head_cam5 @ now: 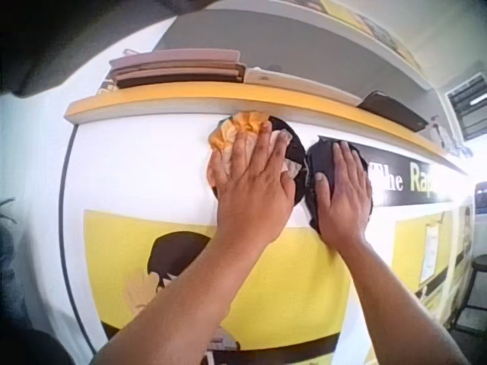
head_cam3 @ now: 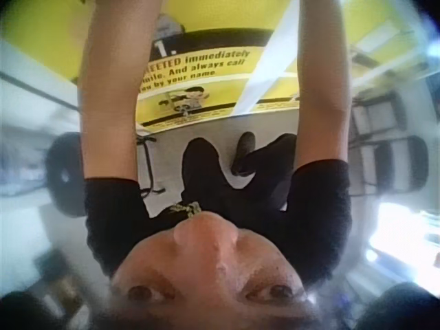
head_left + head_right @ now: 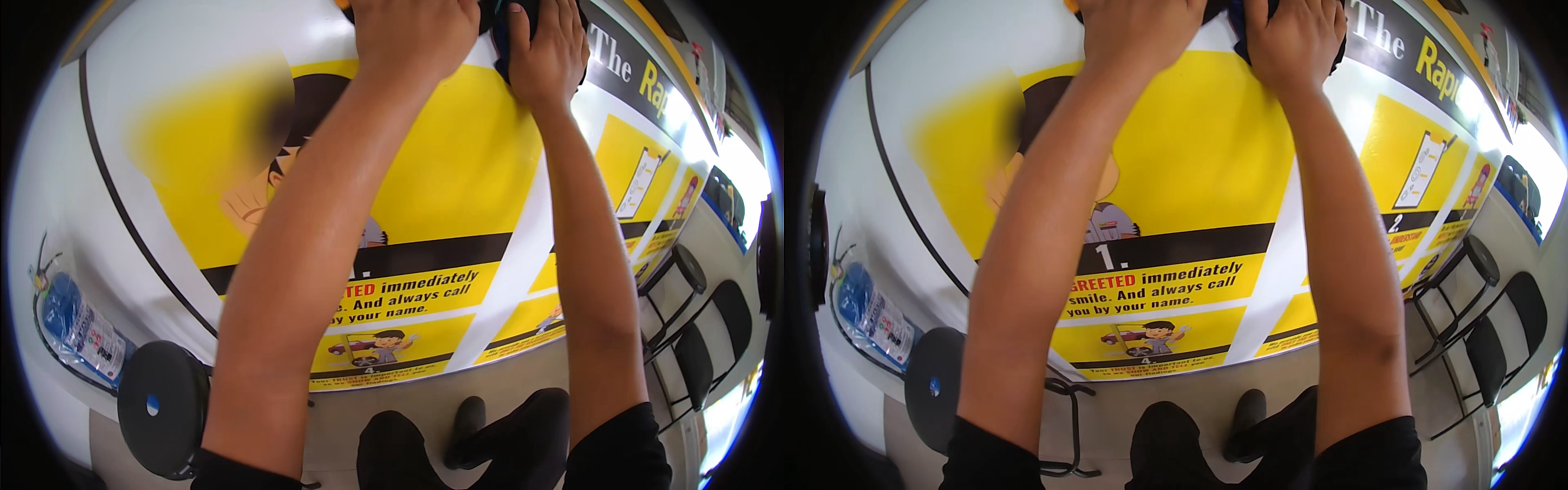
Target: The person wipes a large glass window and a reception counter using cloths. They move between the window and the counter, wiping different sections with both hands.
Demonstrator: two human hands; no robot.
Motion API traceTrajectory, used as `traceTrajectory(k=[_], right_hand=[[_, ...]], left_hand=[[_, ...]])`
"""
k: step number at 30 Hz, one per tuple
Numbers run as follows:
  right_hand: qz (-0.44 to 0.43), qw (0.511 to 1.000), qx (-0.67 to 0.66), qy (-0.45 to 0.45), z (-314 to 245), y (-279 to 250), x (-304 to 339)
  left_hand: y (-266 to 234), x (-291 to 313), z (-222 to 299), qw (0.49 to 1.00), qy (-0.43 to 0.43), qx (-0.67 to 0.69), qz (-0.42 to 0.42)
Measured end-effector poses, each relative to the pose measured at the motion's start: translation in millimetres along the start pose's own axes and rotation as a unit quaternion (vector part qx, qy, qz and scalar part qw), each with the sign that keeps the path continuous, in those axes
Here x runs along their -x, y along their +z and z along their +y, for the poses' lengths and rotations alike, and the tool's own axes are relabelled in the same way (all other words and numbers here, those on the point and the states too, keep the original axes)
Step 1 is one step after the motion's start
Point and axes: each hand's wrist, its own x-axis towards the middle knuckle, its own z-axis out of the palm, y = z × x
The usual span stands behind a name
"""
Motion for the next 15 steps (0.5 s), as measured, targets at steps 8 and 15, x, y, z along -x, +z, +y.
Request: traceTrajectory(k=[8,15], right_hand=[[0.047,0.996,0.012,0.077,31,-10,120],[-0.002,0.942,0.036,0.333,57,-68,330]], left_hand=[[-2,187,27,0.983,0.161,-0.015,-0.085],[-47,583,-13,0.811,0.309,0.080,-0.490]])
